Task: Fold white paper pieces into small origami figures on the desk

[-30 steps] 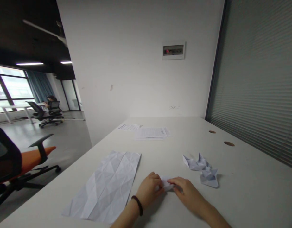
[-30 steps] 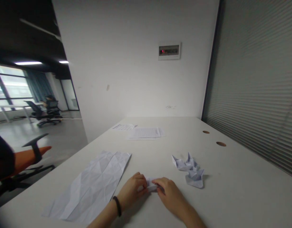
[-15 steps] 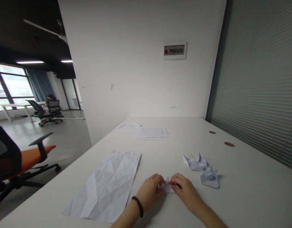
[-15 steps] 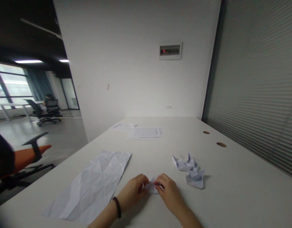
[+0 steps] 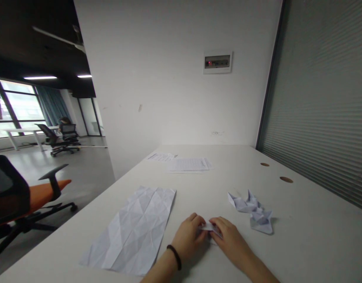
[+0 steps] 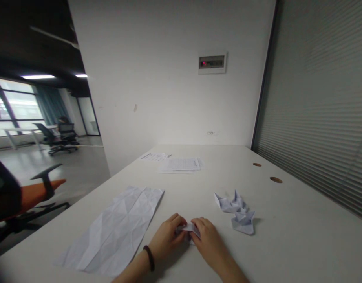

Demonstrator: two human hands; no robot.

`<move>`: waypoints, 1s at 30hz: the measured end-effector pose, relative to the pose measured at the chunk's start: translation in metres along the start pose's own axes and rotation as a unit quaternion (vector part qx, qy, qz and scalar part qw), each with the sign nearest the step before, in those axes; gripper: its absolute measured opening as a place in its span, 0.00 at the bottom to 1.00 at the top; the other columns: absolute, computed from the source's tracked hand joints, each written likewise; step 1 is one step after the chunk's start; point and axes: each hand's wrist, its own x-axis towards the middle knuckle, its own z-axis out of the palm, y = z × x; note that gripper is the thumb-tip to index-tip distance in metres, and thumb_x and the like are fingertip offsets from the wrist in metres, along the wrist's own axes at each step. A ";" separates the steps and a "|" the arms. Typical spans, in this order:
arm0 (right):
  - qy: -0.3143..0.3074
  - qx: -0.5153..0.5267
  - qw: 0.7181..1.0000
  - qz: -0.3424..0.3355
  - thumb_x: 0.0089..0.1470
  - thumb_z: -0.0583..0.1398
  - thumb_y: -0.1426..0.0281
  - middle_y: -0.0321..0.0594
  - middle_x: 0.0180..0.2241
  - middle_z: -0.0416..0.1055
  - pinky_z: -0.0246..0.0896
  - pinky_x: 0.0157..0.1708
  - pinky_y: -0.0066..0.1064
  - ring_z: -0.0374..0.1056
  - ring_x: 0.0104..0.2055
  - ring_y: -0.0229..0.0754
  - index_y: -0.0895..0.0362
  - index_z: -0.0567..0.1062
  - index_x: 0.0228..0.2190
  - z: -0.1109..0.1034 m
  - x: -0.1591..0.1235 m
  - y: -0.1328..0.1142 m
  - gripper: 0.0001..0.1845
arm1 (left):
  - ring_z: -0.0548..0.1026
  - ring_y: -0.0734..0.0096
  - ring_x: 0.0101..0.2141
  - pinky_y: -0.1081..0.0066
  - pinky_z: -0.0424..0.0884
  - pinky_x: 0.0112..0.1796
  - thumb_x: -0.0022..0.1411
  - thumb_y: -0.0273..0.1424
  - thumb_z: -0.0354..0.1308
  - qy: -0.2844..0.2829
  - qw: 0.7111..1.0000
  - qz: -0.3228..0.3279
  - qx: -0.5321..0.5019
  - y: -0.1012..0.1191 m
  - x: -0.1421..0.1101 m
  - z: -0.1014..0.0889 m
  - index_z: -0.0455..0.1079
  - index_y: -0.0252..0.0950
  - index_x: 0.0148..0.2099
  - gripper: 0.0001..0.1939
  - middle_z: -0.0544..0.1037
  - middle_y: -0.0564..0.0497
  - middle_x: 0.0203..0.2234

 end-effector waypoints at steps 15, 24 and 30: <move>0.002 0.063 0.998 -0.012 0.39 0.51 0.81 0.38 0.32 0.68 0.59 0.38 0.29 0.64 0.37 0.40 0.55 0.69 0.26 0.001 0.001 0.008 0.13 | 0.68 0.72 0.33 0.76 0.63 0.35 0.53 0.22 0.53 0.015 0.998 0.063 0.013 -0.007 0.002 -0.002 0.73 0.38 0.32 0.09 0.73 0.51 0.29; -0.033 0.054 0.998 -0.010 0.42 0.59 0.73 0.40 0.37 0.67 0.58 0.41 0.28 0.62 0.41 0.40 0.55 0.74 0.26 -0.004 -0.003 0.007 0.05 | 0.69 0.75 0.30 0.79 0.61 0.32 0.52 0.32 0.58 -0.061 0.996 0.049 0.053 -0.009 0.001 -0.009 0.74 0.42 0.35 0.07 0.72 0.55 0.30; -0.002 0.057 0.998 0.013 0.47 0.56 0.68 0.40 0.33 0.70 0.57 0.39 0.29 0.64 0.38 0.41 0.56 0.74 0.20 0.001 0.005 0.012 0.09 | 0.68 0.77 0.25 0.77 0.57 0.27 0.58 0.32 0.49 -0.016 0.996 -0.060 0.069 -0.001 0.001 0.001 0.74 0.38 0.27 0.14 0.70 0.54 0.25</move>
